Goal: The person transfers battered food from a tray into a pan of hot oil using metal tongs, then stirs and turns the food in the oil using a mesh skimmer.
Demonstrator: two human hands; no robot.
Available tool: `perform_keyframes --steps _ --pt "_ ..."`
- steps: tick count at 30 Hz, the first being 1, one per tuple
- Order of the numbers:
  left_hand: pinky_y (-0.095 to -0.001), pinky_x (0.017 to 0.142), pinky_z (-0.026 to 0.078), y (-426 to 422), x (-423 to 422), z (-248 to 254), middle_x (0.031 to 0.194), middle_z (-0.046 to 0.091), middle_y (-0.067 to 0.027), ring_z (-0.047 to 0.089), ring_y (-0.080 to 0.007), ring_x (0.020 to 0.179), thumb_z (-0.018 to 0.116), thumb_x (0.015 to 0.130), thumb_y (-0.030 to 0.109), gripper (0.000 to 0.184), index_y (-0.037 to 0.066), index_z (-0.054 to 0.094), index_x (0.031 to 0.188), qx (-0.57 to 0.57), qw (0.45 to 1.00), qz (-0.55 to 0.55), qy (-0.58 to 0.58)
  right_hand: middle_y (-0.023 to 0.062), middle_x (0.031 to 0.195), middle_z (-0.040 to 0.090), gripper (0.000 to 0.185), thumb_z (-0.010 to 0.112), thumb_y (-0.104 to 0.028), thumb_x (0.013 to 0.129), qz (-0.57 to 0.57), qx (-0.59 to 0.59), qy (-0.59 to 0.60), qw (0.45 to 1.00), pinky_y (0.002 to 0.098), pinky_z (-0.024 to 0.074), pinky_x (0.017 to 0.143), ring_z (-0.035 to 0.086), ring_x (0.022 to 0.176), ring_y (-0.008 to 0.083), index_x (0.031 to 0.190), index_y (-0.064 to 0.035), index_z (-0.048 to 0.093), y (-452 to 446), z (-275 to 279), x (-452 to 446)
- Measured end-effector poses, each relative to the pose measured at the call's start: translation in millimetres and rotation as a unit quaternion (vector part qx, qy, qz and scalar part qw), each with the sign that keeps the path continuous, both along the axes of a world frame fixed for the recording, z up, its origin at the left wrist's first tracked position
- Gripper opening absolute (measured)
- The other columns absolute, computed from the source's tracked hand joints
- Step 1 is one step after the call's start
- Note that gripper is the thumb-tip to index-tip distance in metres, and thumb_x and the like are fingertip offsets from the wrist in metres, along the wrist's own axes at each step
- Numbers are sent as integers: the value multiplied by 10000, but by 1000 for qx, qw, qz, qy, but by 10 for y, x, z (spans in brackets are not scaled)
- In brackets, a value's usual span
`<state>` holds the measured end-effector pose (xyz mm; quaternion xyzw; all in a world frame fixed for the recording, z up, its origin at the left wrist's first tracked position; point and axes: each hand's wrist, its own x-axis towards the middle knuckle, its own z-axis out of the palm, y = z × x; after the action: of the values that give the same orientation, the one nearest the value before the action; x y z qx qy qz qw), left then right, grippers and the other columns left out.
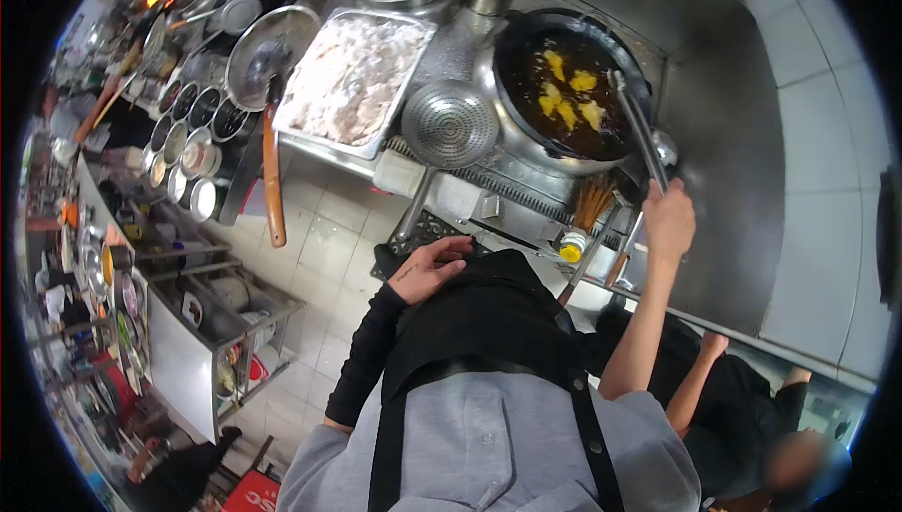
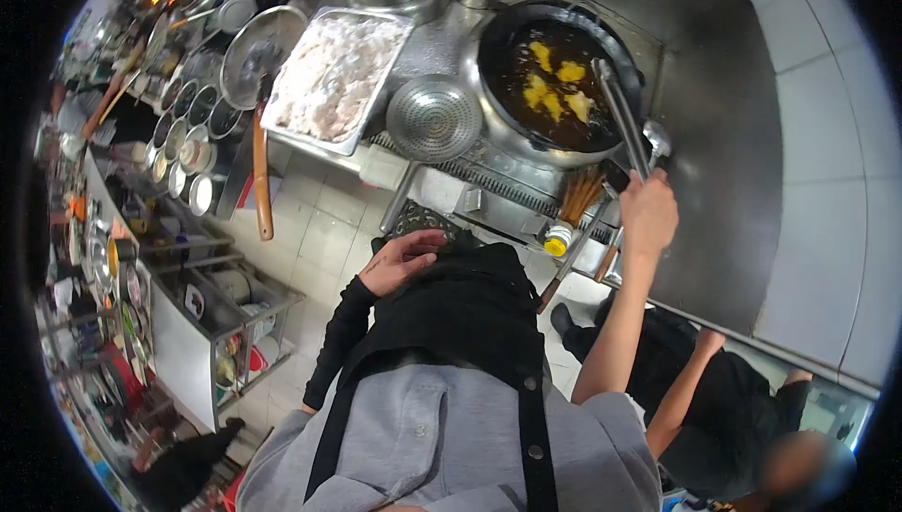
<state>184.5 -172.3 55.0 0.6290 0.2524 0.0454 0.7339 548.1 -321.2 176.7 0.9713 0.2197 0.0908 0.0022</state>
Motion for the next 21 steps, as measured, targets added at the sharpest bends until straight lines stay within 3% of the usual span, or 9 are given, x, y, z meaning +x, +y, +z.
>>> perform_keyframes --steps 3,6,9,12,17,21 --pt "-367 1045 501 -30 -39 -8 1341 651 -139 624 -235 1231 623 1000 119 479 19 505 1453 -1 1000 -14 17 257 846 706 336 676 -334 949 69 39 -7 997 537 553 725 700 830 451 979 -2 638 62 237 -301" --pt "-387 1069 480 -97 -15 -43 1370 631 -134 598 -251 1254 614 1014 147 484 52 497 1474 -6 1000 -22 5 260 836 692 336 675 -337 954 156 100 60 981 553 529 703 681 802 464 980 -4 635 282 527 -842" --pt "-389 1071 480 -124 11 -16 1385 618 -138 595 -257 1260 609 1019 153 475 57 498 1472 3 1000 -31 -2 230 891 702 314 677 -322 958 258 140 107 950 500 519 731 676 864 448 1063 -27 660 512 569 -1198" --pt "-391 1073 479 -117 -2 26 1389 614 -137 588 -261 1268 607 1021 154 474 57 496 1472 1 1000 -26 -6 235 886 687 313 682 -310 952 345 131 89 925 537 531 668 679 780 457 1017 -11 615 823 538 -1366" --pt "-378 1032 516 -123 -117 -13 1358 640 -156 641 -266 1208 607 1006 138 455 14 518 1434 19 999 22 -16 214 885 673 296 678 -290 947 396 99 78 910 505 554 648 696 769 438 973 -14 576 1231 561 -1508" --pt "-388 1056 495 -143 -137 -26 1375 625 -134 597 -260 1257 600 1017 150 462 41 506 1456 10 1000 15 2 220 913 692 296 674 -277 944 409 76 73 906 497 571 674 712 780 426 982 4 590 1731 213 -1645"
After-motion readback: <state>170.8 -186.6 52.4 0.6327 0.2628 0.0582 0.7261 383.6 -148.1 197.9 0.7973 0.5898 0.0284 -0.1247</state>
